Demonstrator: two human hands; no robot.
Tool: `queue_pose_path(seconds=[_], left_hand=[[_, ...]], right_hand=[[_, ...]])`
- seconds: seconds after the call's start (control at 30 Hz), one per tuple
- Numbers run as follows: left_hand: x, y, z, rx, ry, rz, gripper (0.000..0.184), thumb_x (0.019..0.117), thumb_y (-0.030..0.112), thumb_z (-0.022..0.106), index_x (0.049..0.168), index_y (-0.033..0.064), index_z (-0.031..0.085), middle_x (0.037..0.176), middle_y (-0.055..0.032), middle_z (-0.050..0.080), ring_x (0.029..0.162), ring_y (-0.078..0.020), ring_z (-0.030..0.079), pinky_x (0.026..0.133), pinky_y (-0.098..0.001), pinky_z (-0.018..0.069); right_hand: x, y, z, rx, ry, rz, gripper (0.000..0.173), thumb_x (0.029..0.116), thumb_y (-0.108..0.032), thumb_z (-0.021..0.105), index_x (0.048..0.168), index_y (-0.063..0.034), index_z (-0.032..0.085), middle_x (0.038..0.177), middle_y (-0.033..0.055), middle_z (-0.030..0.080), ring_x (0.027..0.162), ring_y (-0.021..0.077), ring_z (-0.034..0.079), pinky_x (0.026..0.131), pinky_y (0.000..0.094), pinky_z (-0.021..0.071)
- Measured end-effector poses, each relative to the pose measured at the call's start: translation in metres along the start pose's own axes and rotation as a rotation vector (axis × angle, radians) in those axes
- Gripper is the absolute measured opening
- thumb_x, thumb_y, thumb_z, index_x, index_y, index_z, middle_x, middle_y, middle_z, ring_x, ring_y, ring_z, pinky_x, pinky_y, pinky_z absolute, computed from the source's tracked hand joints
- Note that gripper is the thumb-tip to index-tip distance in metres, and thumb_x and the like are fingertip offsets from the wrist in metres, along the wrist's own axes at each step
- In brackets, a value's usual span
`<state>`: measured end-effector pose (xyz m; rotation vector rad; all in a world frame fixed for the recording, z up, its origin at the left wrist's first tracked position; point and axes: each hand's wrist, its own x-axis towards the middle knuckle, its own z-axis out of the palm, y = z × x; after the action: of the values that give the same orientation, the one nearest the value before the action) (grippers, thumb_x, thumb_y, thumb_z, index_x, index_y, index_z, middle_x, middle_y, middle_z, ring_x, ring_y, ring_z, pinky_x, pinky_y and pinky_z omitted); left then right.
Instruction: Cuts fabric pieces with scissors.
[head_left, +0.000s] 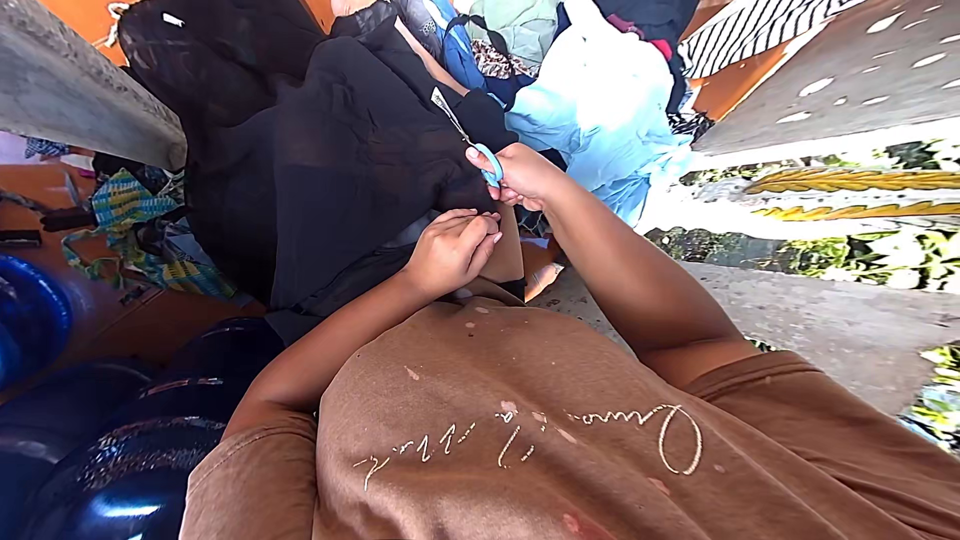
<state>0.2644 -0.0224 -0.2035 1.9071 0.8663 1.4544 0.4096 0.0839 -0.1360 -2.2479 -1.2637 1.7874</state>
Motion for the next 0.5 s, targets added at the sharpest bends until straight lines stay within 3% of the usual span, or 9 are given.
queue_pose_path(seconds=[0.17, 0.3, 0.43, 0.5], left_hand=[[0.000, -0.001, 0.000, -0.007, 0.000, 0.020, 0.017, 0.0965, 0.004, 0.057, 0.090, -0.0041, 0.070, 0.093, -0.0174, 0.077, 0.093, -0.0279, 0.077, 0.096, -0.0393, 0.0570], [0.001, 0.000, -0.004, 0.017, 0.003, -0.010, 0.017, 0.0968, 0.004, 0.057, 0.091, -0.0041, 0.070, 0.096, -0.0178, 0.078, 0.095, -0.0295, 0.077, 0.095, -0.0400, 0.0577], [0.010, 0.005, -0.020, 0.096, 0.061, -0.149, 0.014, 0.0980, 0.003, 0.058, 0.095, -0.0066, 0.068, 0.092, -0.0184, 0.074, 0.085, -0.0265, 0.075, 0.078, -0.0366, 0.0604], [0.015, 0.008, -0.033, 0.070, 0.090, -0.287, 0.012, 0.0993, 0.001, 0.057, 0.099, -0.0083, 0.065, 0.090, -0.0184, 0.071, 0.080, -0.0231, 0.071, 0.074, -0.0343, 0.0589]], right_hand=[[0.001, 0.004, -0.005, 0.046, -0.068, -0.046, 0.052, 0.1104, -0.040, 0.042, 0.066, -0.0137, 0.051, 0.047, -0.0074, 0.045, 0.034, -0.0017, 0.029, 0.035, 0.0155, 0.0229], [0.001, 0.010, -0.014, 0.120, -0.218, -0.042, 0.054, 0.1114, -0.046, 0.031, 0.073, -0.0143, 0.052, 0.051, -0.0061, 0.050, 0.036, -0.0027, 0.036, 0.036, 0.0122, 0.0267], [-0.021, 0.026, -0.041, -0.040, -0.321, -0.135, 0.056, 0.1119, -0.043, 0.021, 0.082, -0.0123, 0.057, 0.058, -0.0061, 0.057, 0.040, -0.0034, 0.041, 0.039, 0.0114, 0.0307], [-0.034, 0.048, -0.067, -0.083, -0.307, -0.274, 0.049, 0.1075, -0.047, 0.030, 0.084, -0.0153, 0.058, 0.063, -0.0101, 0.059, 0.046, -0.0058, 0.045, 0.044, 0.0101, 0.0347]])
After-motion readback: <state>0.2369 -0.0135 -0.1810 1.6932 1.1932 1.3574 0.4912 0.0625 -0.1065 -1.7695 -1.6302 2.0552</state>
